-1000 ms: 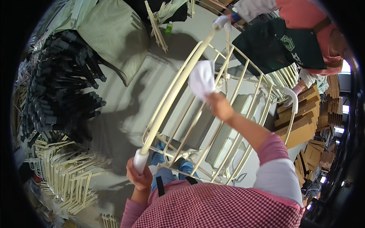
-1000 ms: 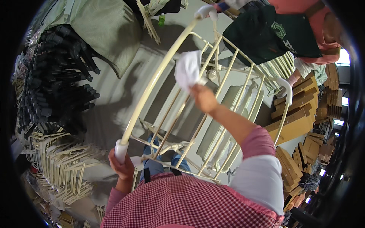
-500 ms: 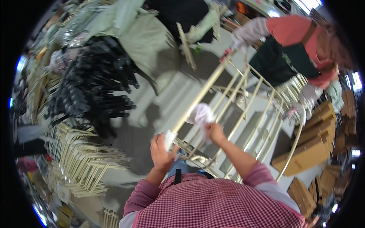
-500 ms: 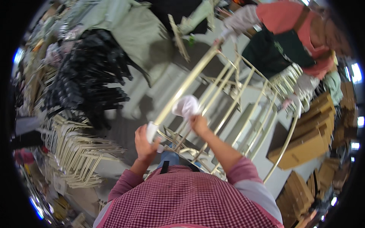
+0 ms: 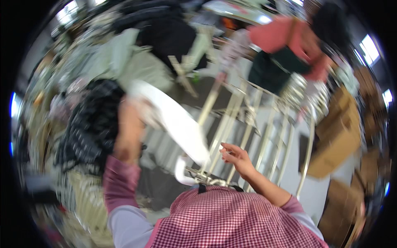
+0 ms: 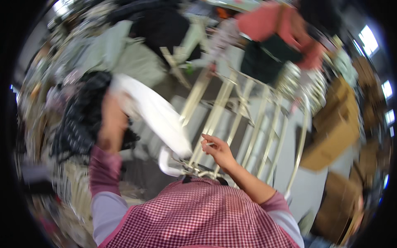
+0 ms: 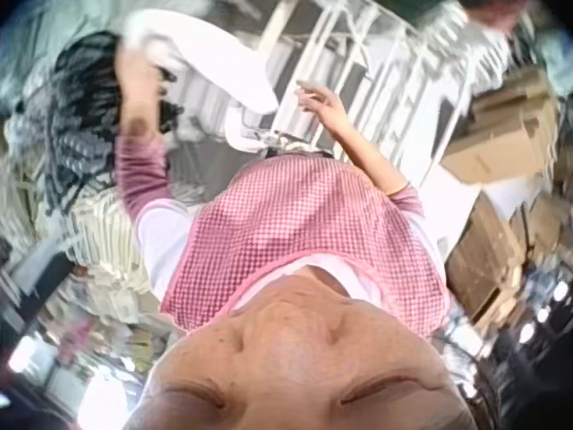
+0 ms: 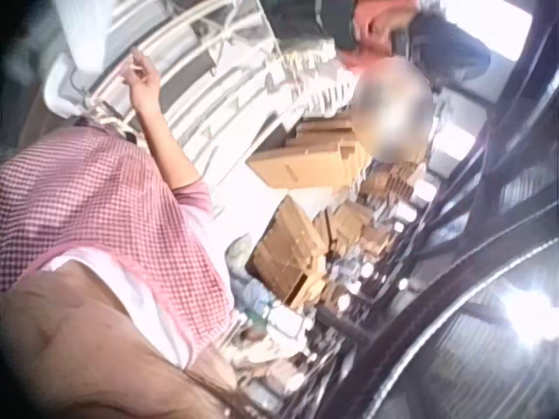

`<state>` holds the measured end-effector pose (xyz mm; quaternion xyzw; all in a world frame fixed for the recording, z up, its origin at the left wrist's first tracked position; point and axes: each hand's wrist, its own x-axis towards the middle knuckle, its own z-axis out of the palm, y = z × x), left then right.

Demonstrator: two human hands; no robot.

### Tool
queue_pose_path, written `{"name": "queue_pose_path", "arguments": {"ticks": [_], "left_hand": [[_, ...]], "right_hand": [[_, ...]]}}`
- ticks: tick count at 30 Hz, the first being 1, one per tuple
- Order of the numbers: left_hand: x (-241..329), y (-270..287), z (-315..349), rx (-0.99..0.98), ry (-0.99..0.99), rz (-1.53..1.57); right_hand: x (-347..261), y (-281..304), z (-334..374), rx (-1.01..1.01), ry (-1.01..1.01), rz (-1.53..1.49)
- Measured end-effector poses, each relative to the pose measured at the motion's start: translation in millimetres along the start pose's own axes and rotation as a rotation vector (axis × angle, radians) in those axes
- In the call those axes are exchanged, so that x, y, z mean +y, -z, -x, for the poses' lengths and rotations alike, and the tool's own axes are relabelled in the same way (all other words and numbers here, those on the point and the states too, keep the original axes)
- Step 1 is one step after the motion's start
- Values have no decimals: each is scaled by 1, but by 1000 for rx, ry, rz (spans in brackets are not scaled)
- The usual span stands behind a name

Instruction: The person holds a white metal chair frame while a coworker wipes it with a cloth and spray. The person repeatedly lifts, turns, and repositions the frame to allow access to different sides, then places it back down.

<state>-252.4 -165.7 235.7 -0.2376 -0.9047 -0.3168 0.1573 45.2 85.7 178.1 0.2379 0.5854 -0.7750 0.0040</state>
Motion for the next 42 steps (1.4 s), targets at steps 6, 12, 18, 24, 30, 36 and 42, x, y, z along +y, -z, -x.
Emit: {"name": "queue_pose_path", "arguments": {"ticks": [6,12,18,24,30,36,42], "left_hand": [[-42,-28,-146,-17,294,1002],[3,-103,120,-1034,361,667],[28,-99,176,-840,679,724],[35,-109,172,-778,655,519],[43,-98,165,-713,669,584],[33,-81,159,-702,670,602],[27,-89,161,-742,679,685]], "right_hand": [[74,113,112,874,-132,163],[162,202,285,1632,-279,807],[189,233,304,1307,-145,-26],[165,227,289,1374,-206,-7],[166,229,287,1427,-166,-75],[142,220,276,1422,-138,-42],[117,208,286,1530,-51,25]]}}
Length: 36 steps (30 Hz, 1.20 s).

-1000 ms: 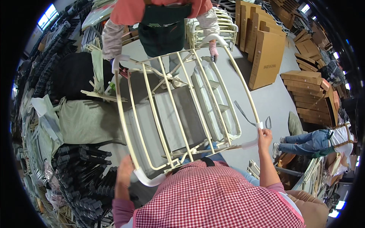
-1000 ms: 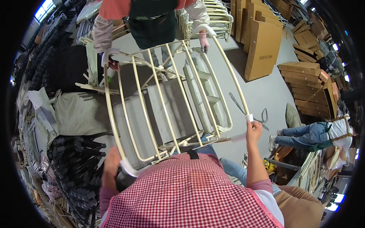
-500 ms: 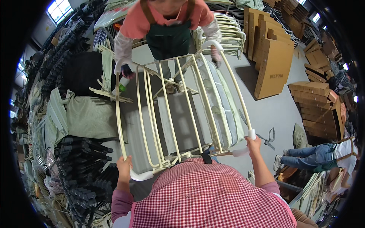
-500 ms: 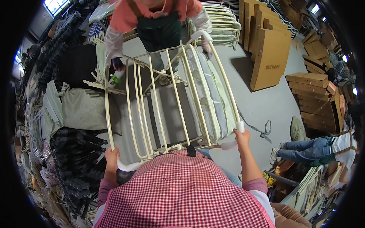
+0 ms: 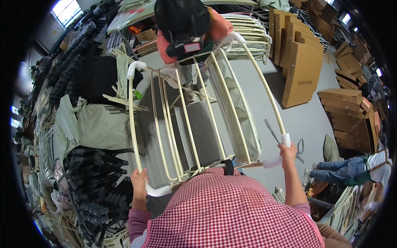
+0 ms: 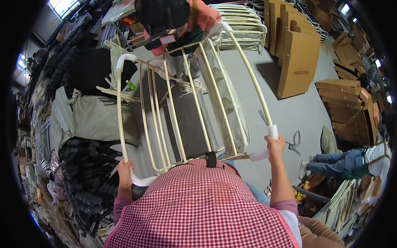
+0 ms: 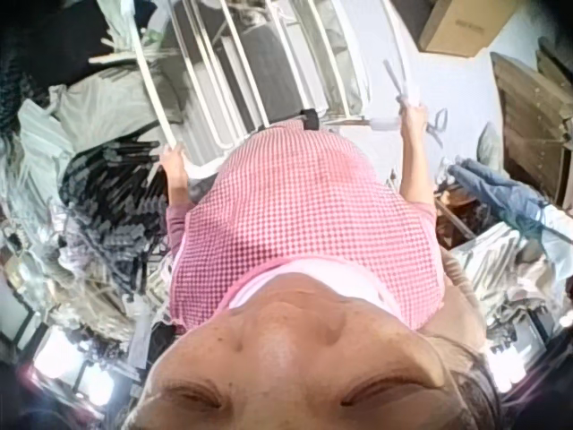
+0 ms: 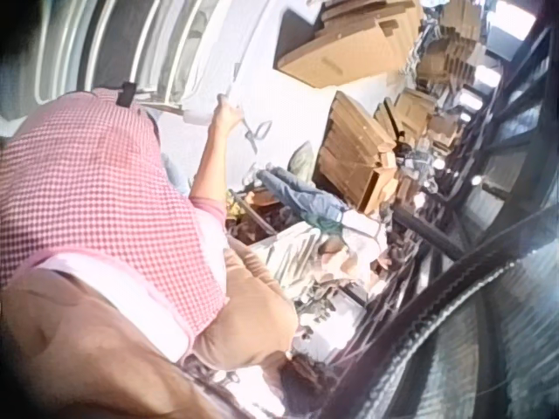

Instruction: The person holds a white metal chair frame while a coworker wipes it with a cloth and spray. The person repeatedly lifts, turns, and repositions the frame to allow access to different sides, then places it back down.

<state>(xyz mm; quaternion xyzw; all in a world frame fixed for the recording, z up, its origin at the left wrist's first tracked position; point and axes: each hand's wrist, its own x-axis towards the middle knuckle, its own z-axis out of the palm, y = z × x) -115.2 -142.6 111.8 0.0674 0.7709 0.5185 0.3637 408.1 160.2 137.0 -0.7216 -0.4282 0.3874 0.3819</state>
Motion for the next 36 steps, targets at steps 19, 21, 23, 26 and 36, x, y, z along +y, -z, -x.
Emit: {"name": "queue_pose_path", "arguments": {"ticks": [19,21,23,26,36], "left_hand": [[141,3,44,-68,-232,-52],[154,3,41,-63,-229,-18],[164,-5,33,-82,-221,9],[172,-26,21,-147,-204,40],[188,-57,42,-223,-283,155]], "right_hand": [[-13,-32,26,-134,-4,-48],[-29,-28,29,-133,5,-85],[-50,-25,30,-167,52,-116],[-84,-22,22,-196,133,-124],[-104,-33,31,-280,184,-186]]}}
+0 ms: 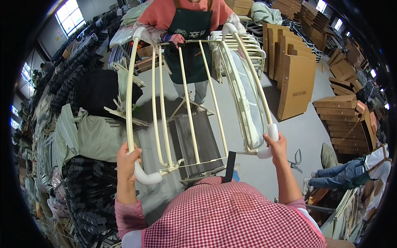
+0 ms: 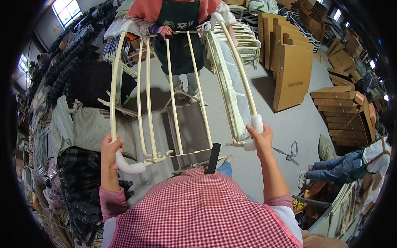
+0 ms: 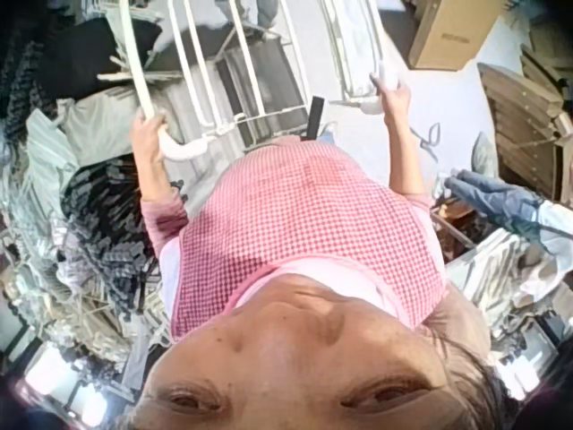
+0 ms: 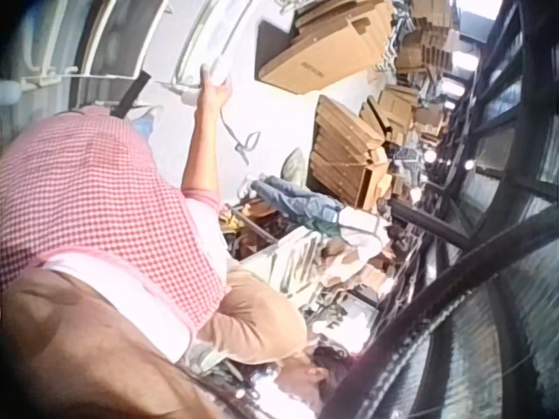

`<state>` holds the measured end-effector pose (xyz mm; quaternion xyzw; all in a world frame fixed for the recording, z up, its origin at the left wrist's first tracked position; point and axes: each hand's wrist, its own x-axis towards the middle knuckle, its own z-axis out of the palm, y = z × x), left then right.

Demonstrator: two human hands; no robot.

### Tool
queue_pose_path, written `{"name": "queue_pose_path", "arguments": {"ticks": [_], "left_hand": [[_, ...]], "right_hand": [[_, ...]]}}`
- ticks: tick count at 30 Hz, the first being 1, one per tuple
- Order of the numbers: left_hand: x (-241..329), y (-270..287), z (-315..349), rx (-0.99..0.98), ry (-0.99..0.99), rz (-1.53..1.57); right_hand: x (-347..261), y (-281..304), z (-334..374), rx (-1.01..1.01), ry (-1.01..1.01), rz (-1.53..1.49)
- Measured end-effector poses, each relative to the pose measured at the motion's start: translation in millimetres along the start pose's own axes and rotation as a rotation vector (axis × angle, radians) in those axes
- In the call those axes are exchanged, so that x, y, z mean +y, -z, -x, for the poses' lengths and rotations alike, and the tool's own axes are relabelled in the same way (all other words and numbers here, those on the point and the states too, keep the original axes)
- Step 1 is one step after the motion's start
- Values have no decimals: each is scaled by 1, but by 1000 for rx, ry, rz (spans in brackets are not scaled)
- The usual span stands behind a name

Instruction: The person holds a white metal chair frame while a coworker wipes it with a cloth and spray. The person repeatedly lifts, turns, and repositions the frame to allow access to different sides, then places it back down.

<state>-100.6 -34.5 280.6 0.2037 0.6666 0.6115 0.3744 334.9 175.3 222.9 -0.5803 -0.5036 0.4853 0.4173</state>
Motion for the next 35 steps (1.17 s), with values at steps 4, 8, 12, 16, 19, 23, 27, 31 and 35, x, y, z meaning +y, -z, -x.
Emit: {"name": "queue_pose_path", "arguments": {"ticks": [4,8,12,16,19,23,27,31,35], "left_hand": [[-5,-35,-4,-33,-24,16],[-10,-65,-9,-133,15,25],[3,-70,-12,-184,39,222],[0,-105,-19,-305,14,238],[-14,-141,-21,-329,30,340],[-19,-179,-39,-413,5,233],[-28,-242,-60,-760,12,368],[-24,-308,-85,-840,27,147],[-14,-348,-107,-924,175,73]], "right_hand": [[-9,9,-1,46,60,45],[-18,0,-10,14,136,98],[-26,-22,-23,-35,118,71],[-38,-32,-23,-117,47,-89],[-47,-39,-20,-223,3,-253],[-54,-54,-19,-274,29,-321],[-52,-73,-11,-386,-3,-380],[-33,-76,-45,-246,-11,-387],[-13,-27,-136,-17,-42,-301]]}}
